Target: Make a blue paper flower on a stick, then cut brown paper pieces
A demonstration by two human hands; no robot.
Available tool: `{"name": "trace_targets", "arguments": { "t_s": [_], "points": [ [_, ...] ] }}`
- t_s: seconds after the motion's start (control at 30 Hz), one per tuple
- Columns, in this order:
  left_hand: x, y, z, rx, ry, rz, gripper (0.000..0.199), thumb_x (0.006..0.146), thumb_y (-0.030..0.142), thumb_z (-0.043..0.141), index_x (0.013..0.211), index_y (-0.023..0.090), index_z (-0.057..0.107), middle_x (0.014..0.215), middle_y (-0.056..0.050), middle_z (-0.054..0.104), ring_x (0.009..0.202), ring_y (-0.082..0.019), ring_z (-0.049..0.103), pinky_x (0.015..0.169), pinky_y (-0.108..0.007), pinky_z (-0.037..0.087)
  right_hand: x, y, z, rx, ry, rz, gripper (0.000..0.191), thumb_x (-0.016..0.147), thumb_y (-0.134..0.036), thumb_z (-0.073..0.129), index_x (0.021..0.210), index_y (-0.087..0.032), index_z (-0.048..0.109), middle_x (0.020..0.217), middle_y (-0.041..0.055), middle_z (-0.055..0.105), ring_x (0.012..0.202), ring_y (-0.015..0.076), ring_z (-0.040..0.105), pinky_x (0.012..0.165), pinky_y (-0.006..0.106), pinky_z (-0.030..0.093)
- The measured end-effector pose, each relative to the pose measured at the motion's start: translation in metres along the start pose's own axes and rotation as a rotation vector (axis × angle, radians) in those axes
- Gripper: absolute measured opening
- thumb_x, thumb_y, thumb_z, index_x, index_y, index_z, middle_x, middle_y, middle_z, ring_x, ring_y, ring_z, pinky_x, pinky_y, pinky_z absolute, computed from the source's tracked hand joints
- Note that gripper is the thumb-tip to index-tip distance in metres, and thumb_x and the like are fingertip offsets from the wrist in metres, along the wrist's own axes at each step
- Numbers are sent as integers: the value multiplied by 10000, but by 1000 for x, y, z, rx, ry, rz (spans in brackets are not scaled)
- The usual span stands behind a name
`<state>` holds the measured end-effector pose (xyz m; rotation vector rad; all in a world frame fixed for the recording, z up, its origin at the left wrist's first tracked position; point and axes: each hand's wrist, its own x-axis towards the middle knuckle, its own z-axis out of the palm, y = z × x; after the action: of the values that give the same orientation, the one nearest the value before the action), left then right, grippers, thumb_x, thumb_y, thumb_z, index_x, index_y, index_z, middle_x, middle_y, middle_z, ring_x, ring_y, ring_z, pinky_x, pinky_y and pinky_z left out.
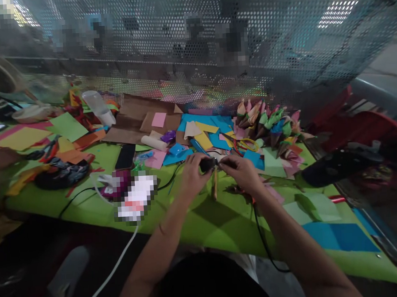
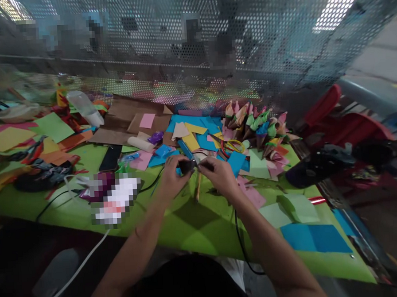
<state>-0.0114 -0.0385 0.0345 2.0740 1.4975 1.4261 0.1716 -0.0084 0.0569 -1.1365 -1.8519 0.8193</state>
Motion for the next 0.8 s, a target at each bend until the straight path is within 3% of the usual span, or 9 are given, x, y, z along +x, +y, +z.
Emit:
{"name": "trace_targets", "arguments": {
  "t_s": [0.13,0.27,0.43,0.63,0.8],
  "points": [
    [0,3,-1,-7,-7,47,280,850,167,659,1107,252,587,1139,-67,646,1121,-233,580,976,-391,488,-1,-2,1,34,48,30,175,783,-377,635,732,-210,650,649,1,652,639,170,569,594,272,415],
    [-1,6,-1,15,66,24,307,839,188,678,1125,269,601,1221,-84,586,1228,-265,523,1052,-441,450,-1,-5,2,121,76,59,209,761,-409,660,711,-210,619,612,-9,605,606,156,515,569,268,399],
    [-4,11,2,-93,19,-70,93,905,295,619,976,235,632,1018,-65,649,1031,-238,602,941,-399,495,-2,-8,6,128,85,19,206,758,-410,680,725,-213,632,647,4,630,615,164,531,587,281,411],
    [-1,10,8,-364,-94,-266,148,923,351,570,922,224,647,908,-35,719,852,-190,654,772,-312,524,-3,-3,10,5,88,-58,157,824,-373,631,778,-226,661,738,26,694,701,198,616,655,301,459],
    [-1,4,12,-381,-83,-281,141,901,335,592,902,216,668,889,-28,734,832,-184,663,765,-310,529,-4,-5,9,-149,47,-153,133,871,-322,564,808,-244,652,800,49,708,764,225,635,722,330,470]
  ]
}}
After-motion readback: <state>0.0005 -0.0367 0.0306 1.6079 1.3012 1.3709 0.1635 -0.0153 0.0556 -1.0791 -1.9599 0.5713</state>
